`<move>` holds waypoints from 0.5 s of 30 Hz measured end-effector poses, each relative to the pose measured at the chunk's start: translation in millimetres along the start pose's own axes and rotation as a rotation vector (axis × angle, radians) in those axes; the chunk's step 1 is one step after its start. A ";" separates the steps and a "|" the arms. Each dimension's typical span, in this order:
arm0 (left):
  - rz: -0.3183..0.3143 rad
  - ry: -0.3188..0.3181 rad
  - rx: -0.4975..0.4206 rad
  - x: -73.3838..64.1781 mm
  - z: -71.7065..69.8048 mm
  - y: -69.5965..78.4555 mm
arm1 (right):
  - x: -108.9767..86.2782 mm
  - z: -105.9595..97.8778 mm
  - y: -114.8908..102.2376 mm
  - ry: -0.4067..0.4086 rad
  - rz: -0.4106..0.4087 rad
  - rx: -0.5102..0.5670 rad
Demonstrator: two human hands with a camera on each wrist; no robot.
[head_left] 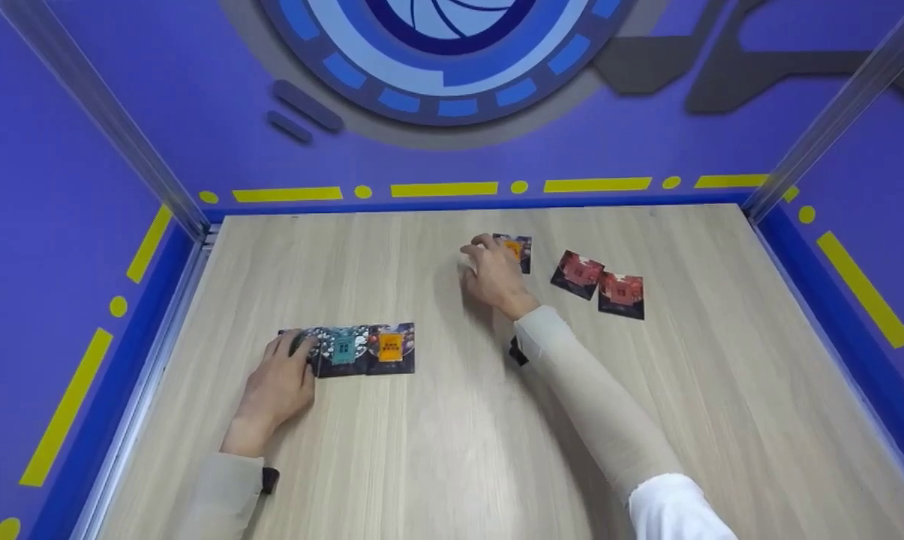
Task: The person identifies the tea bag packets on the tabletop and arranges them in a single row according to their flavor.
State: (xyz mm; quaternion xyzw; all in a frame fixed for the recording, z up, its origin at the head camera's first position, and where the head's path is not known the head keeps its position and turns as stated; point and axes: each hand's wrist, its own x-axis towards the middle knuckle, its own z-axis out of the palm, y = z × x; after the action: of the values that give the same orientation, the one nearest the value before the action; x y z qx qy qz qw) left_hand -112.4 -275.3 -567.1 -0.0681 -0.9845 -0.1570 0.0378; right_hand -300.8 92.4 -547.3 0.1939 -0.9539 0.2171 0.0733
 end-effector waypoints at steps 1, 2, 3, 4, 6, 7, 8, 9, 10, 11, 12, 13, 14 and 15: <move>0.004 0.004 -0.001 -0.1 0.2 -0.2 | 1.2 -1.3 3.8 0.007 0.003 -0.003; 0.002 0.003 -0.003 -0.1 0.2 0.0 | 2.1 -2.3 7.4 0.013 0.008 -0.006; 0.002 0.001 -0.006 0.0 0.4 0.0 | 2.8 -3.2 11.0 0.018 0.011 -0.014; 0.001 -0.002 -0.008 0.1 0.5 0.1 | 3.5 -3.5 14.5 0.023 0.013 -0.022; -0.002 -0.011 -0.013 0.6 0.8 -0.1 | 4.1 -3.5 20.9 0.027 0.017 -0.036; -0.004 -0.016 -0.015 0.7 0.8 0.1 | 4.3 -3.1 23.9 0.025 0.019 -0.046; -0.008 -0.022 -0.016 0.9 1.0 -0.1 | 4.3 -2.6 26.8 0.025 0.024 -0.052; -0.011 -0.024 -0.014 1.1 1.2 -0.6 | 4.4 -2.1 29.5 0.025 0.027 -0.054; -0.011 -0.024 -0.011 1.2 1.2 -0.5 | 4.5 -1.4 32.1 0.024 0.033 -0.049; -0.011 -0.024 -0.009 1.2 1.1 -0.7 | 4.6 -0.8 34.6 0.023 0.039 -0.049; -0.010 -0.023 -0.007 1.2 1.0 -0.7 | 4.7 -0.3 37.1 0.022 0.043 -0.049; -0.008 -0.019 -0.005 1.3 1.0 -0.7 | 4.9 0.0 39.4 0.019 0.047 -0.049; -0.008 -0.016 -0.003 1.5 0.9 -0.8 | 5.0 0.1 41.6 0.016 0.052 -0.049; -0.008 -0.013 -0.002 1.4 0.6 -0.6 | 5.4 0.1 43.7 0.009 0.057 -0.048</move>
State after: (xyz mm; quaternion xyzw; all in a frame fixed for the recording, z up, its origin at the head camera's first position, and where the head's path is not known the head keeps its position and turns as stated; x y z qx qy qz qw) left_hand -114.0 -275.5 -567.7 -0.0650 -0.9849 -0.1578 0.0309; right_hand -323.3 126.8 -563.0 0.1641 -0.9636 0.1969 0.0763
